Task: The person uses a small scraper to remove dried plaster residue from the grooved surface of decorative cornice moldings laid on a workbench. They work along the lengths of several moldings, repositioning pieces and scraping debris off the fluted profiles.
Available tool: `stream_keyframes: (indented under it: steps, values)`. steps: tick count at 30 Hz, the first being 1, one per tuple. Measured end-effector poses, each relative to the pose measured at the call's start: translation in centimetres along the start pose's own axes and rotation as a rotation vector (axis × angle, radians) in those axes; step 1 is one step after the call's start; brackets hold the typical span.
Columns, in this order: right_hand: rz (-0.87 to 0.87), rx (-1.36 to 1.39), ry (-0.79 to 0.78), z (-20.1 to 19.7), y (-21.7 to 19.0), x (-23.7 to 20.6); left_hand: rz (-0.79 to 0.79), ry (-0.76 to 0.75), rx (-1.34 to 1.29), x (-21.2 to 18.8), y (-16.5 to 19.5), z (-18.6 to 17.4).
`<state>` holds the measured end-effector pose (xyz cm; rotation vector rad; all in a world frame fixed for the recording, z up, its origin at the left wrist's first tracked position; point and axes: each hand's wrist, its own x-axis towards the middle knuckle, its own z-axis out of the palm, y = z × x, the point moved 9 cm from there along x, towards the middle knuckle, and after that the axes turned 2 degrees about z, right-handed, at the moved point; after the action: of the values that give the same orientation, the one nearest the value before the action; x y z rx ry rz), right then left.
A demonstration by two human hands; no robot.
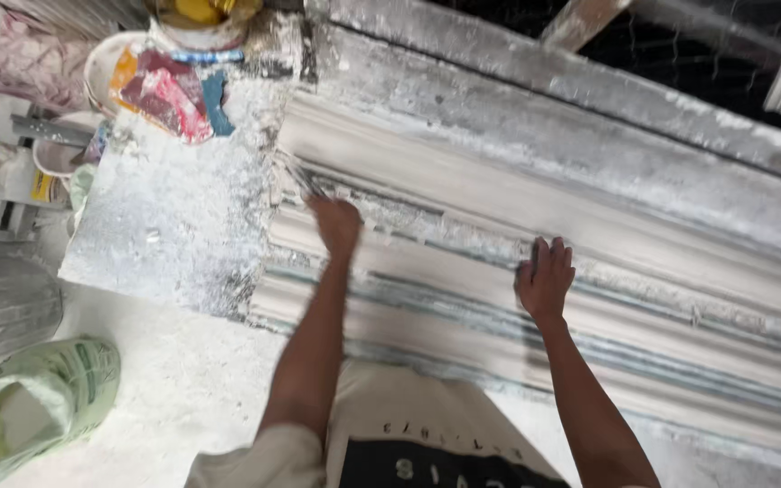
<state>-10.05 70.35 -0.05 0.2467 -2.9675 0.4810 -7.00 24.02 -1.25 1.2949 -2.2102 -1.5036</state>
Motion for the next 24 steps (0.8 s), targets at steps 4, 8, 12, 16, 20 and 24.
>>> stream_keyframes:
  steps: [4,8,12,16,20,24]
  values:
    - [0.111,-0.07,-0.009,-0.3,0.6,-6.3,-0.093,-0.073,-0.061,0.6,-1.8,1.3]
    - [0.109,-0.093,0.045,-0.6,1.5,-8.4,0.021,-0.051,0.011,1.8,-1.2,1.2]
    - [0.168,-0.045,0.034,0.0,2.8,-9.7,-0.096,-0.028,-0.252,2.7,-2.6,-2.0]
    - [0.314,-0.054,0.035,-0.5,4.9,-13.5,0.11,-0.384,-0.149,-1.2,-2.3,-2.2]
    - [0.331,-0.142,-0.003,-0.8,5.5,-16.1,0.804,-0.663,-0.038,-10.3,0.0,2.1]
    - [0.335,-0.113,0.029,-0.8,6.0,-16.4,0.889,-0.877,0.392,-10.9,-0.1,7.1]
